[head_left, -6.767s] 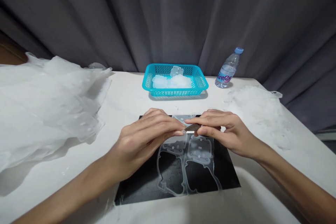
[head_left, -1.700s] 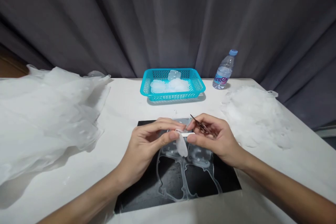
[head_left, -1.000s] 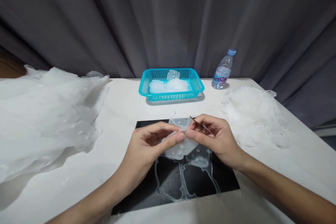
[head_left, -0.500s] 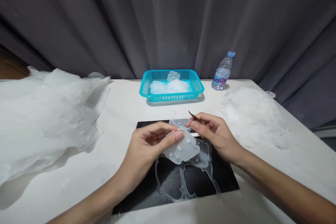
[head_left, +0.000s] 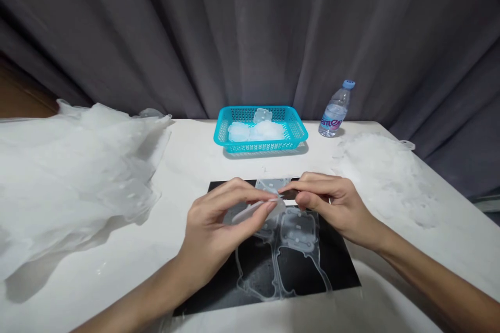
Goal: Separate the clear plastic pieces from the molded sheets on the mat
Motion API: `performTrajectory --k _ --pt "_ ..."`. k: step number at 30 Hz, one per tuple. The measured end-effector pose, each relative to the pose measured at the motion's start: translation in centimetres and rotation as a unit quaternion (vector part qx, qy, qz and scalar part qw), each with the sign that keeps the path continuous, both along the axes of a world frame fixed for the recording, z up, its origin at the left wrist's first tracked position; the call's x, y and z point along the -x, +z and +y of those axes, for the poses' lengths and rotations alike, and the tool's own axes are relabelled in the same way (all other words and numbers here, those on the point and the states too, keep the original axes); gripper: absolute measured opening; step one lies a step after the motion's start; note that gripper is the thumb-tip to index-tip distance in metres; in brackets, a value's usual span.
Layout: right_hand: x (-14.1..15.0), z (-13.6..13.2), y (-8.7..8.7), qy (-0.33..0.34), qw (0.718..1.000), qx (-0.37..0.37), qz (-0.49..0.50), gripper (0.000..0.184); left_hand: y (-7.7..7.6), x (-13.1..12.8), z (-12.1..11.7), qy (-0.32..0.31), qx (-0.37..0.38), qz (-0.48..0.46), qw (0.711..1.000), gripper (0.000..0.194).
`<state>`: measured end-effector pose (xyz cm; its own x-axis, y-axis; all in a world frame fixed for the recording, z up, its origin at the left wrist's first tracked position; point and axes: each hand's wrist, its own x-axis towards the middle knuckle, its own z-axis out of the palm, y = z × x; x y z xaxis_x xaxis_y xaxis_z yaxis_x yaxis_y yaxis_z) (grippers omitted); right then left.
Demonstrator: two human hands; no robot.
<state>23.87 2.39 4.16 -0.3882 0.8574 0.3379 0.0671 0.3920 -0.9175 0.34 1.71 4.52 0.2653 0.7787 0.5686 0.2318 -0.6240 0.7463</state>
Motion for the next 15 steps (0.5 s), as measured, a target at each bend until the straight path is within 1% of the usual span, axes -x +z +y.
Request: performTrajectory --k 3,6,10,15 --pt "0.0 -0.13 0.2 0.001 0.999 -0.037 -0.009 0.021 0.22 0.19 0.01 -0.008 -0.049 0.014 0.999 0.024" --pt "-0.08 -0.09 0.24 -0.003 0.997 -0.07 -0.022 0.022 0.44 0.27 -0.03 -0.012 -0.081 0.015 0.997 0.024" --pt "-0.14 0.02 0.22 -0.005 0.995 -0.095 -0.036 0.022 0.52 0.26 -0.02 -0.018 -0.086 0.015 0.996 0.025" --pt "-0.08 -0.03 0.26 -0.001 0.994 -0.101 -0.039 0.023 0.35 0.2 0.15 -0.021 -0.084 0.018 0.996 0.023"
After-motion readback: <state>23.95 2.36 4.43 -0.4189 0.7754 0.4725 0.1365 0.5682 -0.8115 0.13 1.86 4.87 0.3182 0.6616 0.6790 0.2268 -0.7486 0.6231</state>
